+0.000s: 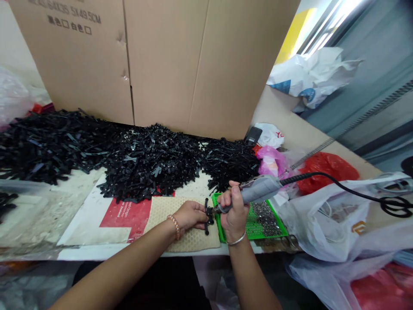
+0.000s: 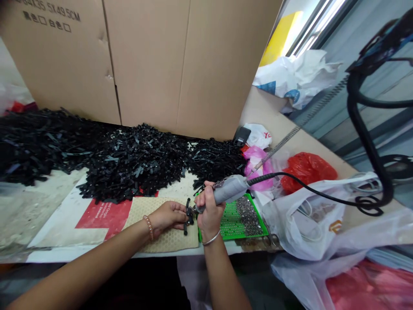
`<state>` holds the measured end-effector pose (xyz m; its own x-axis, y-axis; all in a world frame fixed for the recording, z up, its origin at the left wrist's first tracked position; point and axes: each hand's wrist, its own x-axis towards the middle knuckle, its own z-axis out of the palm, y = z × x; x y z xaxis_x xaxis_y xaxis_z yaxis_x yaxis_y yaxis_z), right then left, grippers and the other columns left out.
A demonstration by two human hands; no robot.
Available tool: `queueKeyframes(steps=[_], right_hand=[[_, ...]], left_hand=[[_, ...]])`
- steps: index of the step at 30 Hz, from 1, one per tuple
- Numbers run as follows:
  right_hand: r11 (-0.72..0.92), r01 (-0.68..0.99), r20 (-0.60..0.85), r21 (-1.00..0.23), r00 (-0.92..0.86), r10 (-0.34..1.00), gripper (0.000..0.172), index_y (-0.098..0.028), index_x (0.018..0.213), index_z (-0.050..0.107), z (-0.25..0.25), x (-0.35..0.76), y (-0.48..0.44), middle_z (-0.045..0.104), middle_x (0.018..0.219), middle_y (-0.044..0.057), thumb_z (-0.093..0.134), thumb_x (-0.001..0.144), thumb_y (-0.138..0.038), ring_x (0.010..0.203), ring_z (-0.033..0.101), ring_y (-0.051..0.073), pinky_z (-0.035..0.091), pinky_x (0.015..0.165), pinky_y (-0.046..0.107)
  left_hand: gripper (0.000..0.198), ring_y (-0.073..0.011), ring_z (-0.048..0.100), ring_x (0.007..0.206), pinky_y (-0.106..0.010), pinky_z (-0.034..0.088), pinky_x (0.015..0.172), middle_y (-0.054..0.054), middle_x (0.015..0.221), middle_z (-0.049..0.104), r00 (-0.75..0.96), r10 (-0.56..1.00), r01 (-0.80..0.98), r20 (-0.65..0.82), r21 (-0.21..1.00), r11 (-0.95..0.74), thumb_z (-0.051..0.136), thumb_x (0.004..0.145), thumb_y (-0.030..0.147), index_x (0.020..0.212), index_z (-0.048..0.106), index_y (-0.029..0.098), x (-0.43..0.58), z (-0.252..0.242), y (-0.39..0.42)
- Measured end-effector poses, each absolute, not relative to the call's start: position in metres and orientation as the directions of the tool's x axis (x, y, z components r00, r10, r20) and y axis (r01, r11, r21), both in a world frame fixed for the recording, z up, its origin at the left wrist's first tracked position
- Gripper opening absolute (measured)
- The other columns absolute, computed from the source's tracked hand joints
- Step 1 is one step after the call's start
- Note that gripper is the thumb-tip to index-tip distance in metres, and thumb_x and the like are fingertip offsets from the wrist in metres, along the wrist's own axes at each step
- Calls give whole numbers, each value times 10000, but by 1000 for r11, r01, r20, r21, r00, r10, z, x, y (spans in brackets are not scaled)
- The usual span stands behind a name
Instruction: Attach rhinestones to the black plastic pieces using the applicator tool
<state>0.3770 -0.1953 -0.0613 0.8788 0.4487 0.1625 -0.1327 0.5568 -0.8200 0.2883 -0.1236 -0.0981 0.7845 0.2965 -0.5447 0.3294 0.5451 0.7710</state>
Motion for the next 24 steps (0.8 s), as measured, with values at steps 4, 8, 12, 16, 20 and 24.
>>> queueKeyframes(steps=[4,8,12,16,20,24], right_hand=[[557,-131,169,-820,874,456,279,-190,877,608,-63,377,-196,390,464,-101,739,754,-404,409,334,60,332,429,180],[554,-120,177,-824,874,453,273,-191,875,602,-65,377,-196,389,461,-101,732,759,-402,403,335,62,332,428,184],[556,-115,179,-823,876,447,268,-190,876,598,-66,375,-196,393,458,-102,729,759,-392,400,337,62,335,427,181],[556,-114,191,-823,867,460,256,-190,870,602,-66,374,-196,397,459,-101,730,763,-385,401,345,58,353,438,176],[551,-109,199,-828,861,469,257,-192,870,608,-66,373,-196,396,464,-100,736,760,-386,400,346,56,358,434,175],[523,-108,207,-845,837,507,253,-201,838,595,-68,372,-196,391,465,-99,747,748,-383,394,351,63,354,418,184]], left_hand=[[155,-98,574,572,-229,528,581,-4,610,611,787,292,328,-543,770,547,677,519,110,670,644,94,288,-99,-124],[149,-97,576,570,-219,526,565,-8,615,617,785,293,330,-545,769,548,667,533,103,679,644,93,288,-97,-124],[138,-91,569,560,-214,525,558,-1,605,609,781,300,331,-548,770,546,667,536,92,672,645,94,289,-96,-124],[141,-95,577,568,-213,527,557,-10,623,619,775,301,338,-556,767,545,653,548,81,689,649,89,289,-96,-124],[113,-95,577,563,-214,530,558,-5,610,610,772,303,336,-559,763,552,647,560,69,670,636,92,289,-97,-123],[80,-97,577,557,-217,531,551,-11,613,612,763,304,347,-570,758,552,656,560,59,620,616,94,289,-95,-123]])
